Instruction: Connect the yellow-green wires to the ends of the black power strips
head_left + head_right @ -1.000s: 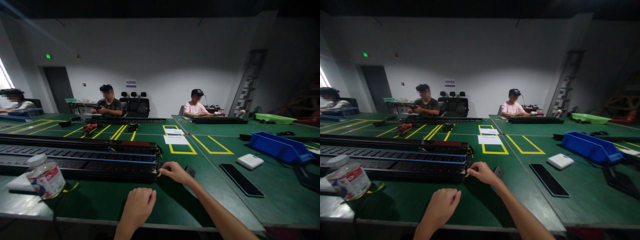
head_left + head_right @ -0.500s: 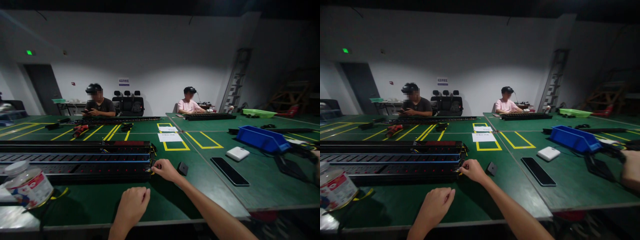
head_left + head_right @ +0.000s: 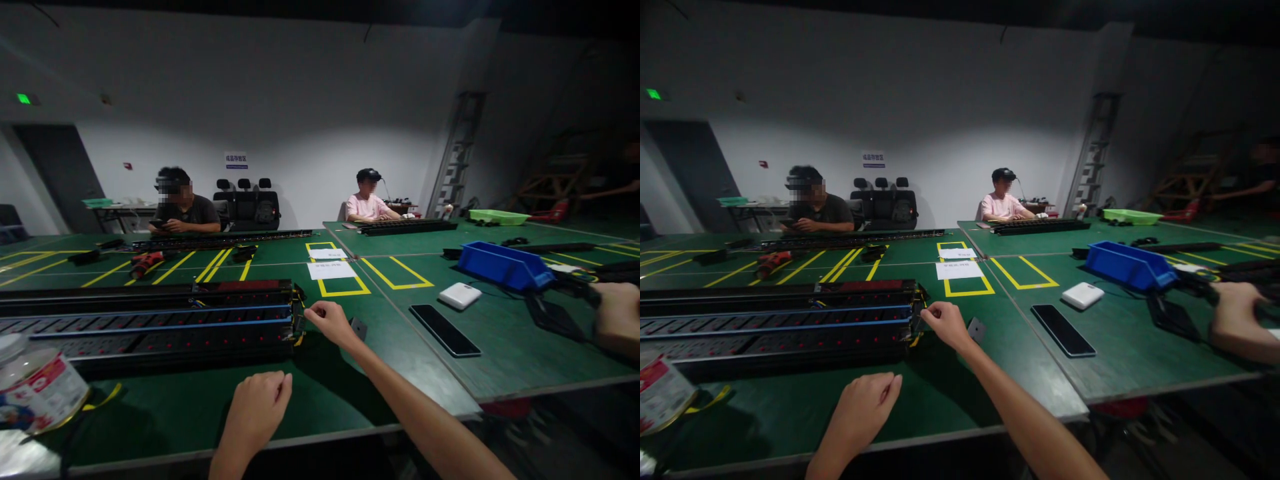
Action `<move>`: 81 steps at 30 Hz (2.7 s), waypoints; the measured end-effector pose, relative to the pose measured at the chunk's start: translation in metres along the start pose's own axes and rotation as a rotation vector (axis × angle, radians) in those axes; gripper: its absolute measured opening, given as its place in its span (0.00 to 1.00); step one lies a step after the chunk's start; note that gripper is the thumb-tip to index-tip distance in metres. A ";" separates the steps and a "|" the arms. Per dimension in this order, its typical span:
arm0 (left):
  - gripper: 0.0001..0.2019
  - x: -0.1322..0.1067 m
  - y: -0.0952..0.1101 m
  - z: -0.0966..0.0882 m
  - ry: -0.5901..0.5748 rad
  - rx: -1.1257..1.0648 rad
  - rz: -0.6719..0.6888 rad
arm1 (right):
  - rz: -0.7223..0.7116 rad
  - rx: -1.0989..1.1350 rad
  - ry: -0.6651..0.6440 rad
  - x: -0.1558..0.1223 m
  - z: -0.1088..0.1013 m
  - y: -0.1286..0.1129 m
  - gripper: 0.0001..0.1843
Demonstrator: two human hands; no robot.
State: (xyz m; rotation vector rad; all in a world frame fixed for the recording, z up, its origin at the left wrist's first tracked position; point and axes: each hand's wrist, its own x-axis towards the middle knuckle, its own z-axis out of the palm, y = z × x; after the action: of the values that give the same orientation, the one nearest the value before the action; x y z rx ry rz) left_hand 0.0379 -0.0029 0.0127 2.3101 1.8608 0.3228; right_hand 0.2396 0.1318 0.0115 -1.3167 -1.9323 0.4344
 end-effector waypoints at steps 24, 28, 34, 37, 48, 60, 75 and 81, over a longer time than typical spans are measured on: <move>0.24 0.000 0.001 -0.002 -0.021 -0.013 0.012 | -0.019 -0.116 -0.020 0.011 -0.033 0.043 0.09; 0.23 -0.001 0.001 -0.002 -0.028 -0.030 0.006 | 0.158 -0.148 -0.052 0.009 -0.050 0.071 0.11; 0.24 0.000 0.000 -0.001 -0.041 -0.070 0.015 | 0.252 -0.307 -0.108 0.008 -0.058 0.092 0.20; 0.24 0.001 -0.001 0.002 -0.058 -0.076 0.018 | 0.260 -0.298 -0.113 0.009 -0.059 0.095 0.19; 0.23 0.005 -0.006 0.011 -0.104 -0.007 0.056 | 0.274 -0.222 -0.102 0.007 -0.060 0.100 0.24; 0.25 0.002 -0.003 0.008 -0.064 -0.013 0.022 | 0.351 -0.052 -0.331 0.027 -0.081 0.118 0.26; 0.25 0.000 0.000 0.005 0.002 0.014 0.019 | 0.213 -0.346 -0.189 0.023 -0.065 0.120 0.25; 0.24 0.001 0.000 0.004 -0.014 0.041 0.015 | 0.146 -0.386 0.092 0.024 -0.060 0.076 0.15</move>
State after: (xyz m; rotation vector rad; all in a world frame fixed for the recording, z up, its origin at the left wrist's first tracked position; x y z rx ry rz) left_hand 0.0391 -0.0017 0.0092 2.3479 1.8614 0.2714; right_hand 0.3284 0.1771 0.0119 -1.6993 -1.9111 0.0665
